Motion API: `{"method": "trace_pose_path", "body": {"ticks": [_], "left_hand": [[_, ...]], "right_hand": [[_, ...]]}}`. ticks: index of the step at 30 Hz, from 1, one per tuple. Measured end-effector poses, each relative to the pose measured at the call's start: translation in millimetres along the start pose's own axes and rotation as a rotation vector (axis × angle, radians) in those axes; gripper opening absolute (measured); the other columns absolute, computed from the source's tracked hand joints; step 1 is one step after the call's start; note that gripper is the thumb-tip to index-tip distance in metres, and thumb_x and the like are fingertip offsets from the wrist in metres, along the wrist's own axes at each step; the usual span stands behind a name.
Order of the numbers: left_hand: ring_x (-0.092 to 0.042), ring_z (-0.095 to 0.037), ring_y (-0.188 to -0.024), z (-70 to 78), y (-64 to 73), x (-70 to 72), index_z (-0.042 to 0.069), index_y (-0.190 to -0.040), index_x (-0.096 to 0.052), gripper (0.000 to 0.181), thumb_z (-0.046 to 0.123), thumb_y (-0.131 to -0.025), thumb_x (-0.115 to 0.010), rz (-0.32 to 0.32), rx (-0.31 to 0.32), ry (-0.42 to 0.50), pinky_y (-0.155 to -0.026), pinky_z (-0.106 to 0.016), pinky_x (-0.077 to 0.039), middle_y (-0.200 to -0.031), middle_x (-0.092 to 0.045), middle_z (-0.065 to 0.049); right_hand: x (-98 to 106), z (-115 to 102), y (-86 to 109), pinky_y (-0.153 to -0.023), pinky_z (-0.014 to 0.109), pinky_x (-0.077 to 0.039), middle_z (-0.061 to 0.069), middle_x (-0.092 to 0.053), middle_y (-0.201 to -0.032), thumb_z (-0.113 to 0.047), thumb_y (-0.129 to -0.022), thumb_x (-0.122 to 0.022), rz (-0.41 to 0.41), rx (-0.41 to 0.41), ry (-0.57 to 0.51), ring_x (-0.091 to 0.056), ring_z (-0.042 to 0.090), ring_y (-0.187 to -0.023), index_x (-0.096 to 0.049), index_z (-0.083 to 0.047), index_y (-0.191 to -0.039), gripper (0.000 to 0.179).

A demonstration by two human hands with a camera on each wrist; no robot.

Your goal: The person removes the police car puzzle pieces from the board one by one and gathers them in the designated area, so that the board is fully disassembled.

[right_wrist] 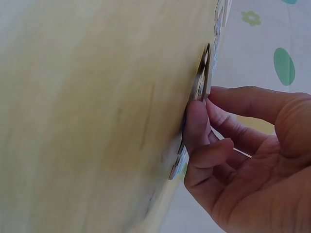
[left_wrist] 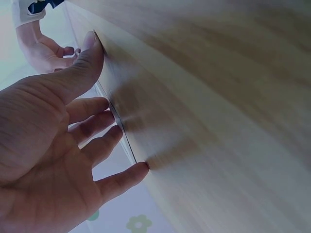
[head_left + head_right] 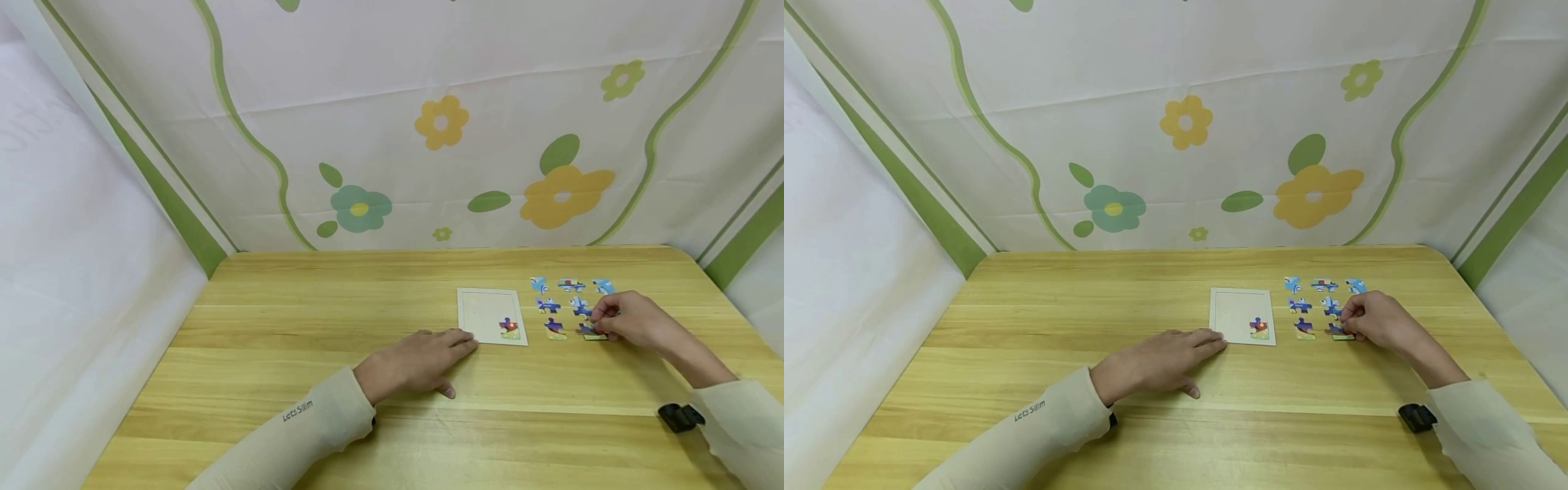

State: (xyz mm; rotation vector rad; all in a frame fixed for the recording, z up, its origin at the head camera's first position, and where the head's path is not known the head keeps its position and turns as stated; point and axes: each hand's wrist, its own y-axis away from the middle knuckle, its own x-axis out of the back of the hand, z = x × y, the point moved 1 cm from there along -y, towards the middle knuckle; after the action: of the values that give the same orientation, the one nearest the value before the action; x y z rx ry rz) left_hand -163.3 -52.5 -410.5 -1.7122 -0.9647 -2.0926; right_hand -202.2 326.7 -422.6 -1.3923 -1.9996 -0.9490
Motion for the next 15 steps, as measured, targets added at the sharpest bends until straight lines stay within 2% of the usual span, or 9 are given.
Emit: {"method": "trace_pose_path", "body": {"ticks": [15], "left_hand": [[-0.03,-0.012,-0.159,-0.5,1.2,-0.6,0.018,-0.167,-0.028,0.091,0.052,-0.093,-0.068,0.008,-0.005,0.006,-0.123,-0.037,-0.04,-0.173,-0.028,0.004]], "right_hand": [[-2.3,1.3,0.6,-0.055,0.026,-0.047,0.005,-0.063,-0.08,-0.002,-0.098,-0.062,0.025,-0.009,0.041,-0.056,0.013,-0.065,-0.066,0.003,-0.096,0.007]]}}
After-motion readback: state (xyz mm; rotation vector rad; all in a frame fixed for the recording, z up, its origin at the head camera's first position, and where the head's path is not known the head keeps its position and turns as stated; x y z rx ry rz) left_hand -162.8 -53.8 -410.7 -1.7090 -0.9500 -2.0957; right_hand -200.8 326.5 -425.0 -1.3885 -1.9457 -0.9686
